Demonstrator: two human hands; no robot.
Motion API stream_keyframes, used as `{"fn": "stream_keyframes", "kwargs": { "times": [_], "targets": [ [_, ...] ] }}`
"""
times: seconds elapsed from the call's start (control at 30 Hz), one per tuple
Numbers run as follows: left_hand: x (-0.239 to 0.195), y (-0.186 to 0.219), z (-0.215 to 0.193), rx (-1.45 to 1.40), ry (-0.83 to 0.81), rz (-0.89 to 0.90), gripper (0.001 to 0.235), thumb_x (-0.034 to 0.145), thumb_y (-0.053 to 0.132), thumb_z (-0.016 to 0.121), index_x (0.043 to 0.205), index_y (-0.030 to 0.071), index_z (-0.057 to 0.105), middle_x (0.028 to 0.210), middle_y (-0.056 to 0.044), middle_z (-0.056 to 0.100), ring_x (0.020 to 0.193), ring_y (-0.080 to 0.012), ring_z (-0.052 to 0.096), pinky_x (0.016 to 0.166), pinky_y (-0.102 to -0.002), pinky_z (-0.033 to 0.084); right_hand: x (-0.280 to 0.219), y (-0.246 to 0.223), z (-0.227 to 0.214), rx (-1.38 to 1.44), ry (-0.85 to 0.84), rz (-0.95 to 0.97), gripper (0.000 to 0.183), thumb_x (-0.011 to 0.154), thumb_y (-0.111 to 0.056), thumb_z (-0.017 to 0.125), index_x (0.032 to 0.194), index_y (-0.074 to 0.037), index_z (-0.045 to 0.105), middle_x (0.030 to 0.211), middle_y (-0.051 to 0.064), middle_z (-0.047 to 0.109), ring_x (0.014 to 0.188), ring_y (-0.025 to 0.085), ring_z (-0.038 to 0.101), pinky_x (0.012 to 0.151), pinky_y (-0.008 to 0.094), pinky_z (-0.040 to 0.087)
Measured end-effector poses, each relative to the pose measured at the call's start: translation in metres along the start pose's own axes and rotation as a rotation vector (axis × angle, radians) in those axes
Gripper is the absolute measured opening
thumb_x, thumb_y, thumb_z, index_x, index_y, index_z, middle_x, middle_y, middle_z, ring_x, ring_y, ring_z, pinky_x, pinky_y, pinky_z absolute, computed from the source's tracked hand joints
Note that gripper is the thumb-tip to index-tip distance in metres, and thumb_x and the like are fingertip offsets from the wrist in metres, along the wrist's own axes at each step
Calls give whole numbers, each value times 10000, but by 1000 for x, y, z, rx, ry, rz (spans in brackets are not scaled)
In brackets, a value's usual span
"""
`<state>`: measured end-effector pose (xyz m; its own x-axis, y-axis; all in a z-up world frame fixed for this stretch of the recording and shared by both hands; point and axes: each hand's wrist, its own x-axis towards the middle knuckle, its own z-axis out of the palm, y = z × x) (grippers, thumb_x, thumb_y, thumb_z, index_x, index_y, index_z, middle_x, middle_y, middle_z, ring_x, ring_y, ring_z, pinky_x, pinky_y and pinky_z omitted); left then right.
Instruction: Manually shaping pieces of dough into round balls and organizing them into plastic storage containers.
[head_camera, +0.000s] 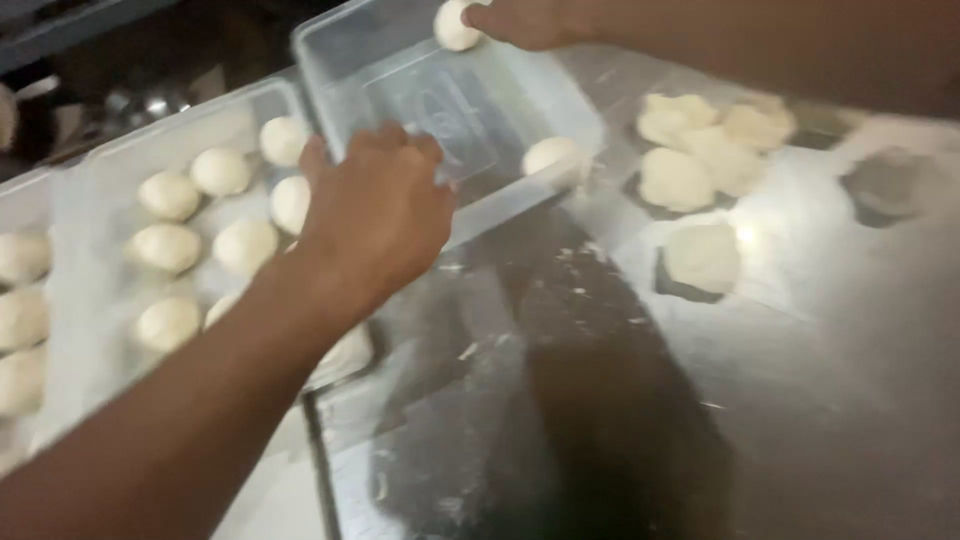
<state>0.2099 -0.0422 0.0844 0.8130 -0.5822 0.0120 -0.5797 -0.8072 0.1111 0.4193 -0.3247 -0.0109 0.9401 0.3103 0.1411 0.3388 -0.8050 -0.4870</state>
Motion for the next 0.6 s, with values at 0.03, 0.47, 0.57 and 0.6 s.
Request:
{"fn": "stream_keyframes", "kwargs": {
  "times": [0.03, 0.47, 0.57, 0.6],
  "targets": [
    [-2, 7, 3, -74, 272, 78, 330, 909, 200, 615, 1172, 11, 682, 1185, -217, 636, 1182, -404, 563, 1040, -670, 293, -13, 12, -15, 51, 4, 47, 407, 1103, -349, 486, 1114, -17, 720, 938, 194, 753, 801, 311, 711, 797, 472, 552],
    [-18, 164, 81, -566, 238, 653, 672, 899, 170, 717, 1470, -62, 448, 1421, -317, 482, 1305, -472, 447, 1053, -523, 392, -390, -127, -20, -105, 666, 586, 331, 918, -172, 653, 1179, 12, 563, 1180, 226, 534, 1009, 320, 595, 907, 423, 508],
    [-15, 173, 75, -383, -21, 339, 466, 924, 220, 639, 1378, 138, 572, 1387, -190, 577, 1268, -366, 550, 1049, -487, 452, -398, -148, -15, 36, 696, 571, 396, 903, -191, 661, 1230, 0, 545, 1222, 226, 522, 1005, 310, 641, 897, 408, 535],
    [-14, 168, 77, -488, -41, 323, 420, 959, 239, 596, 1353, 95, 576, 1335, -211, 620, 1212, -385, 595, 1029, -490, 466, -395, -153, -18, 2, 593, 602, 426, 917, -193, 651, 1291, -25, 533, 1235, 237, 511, 1017, 352, 626, 905, 441, 522]
  ]
}}
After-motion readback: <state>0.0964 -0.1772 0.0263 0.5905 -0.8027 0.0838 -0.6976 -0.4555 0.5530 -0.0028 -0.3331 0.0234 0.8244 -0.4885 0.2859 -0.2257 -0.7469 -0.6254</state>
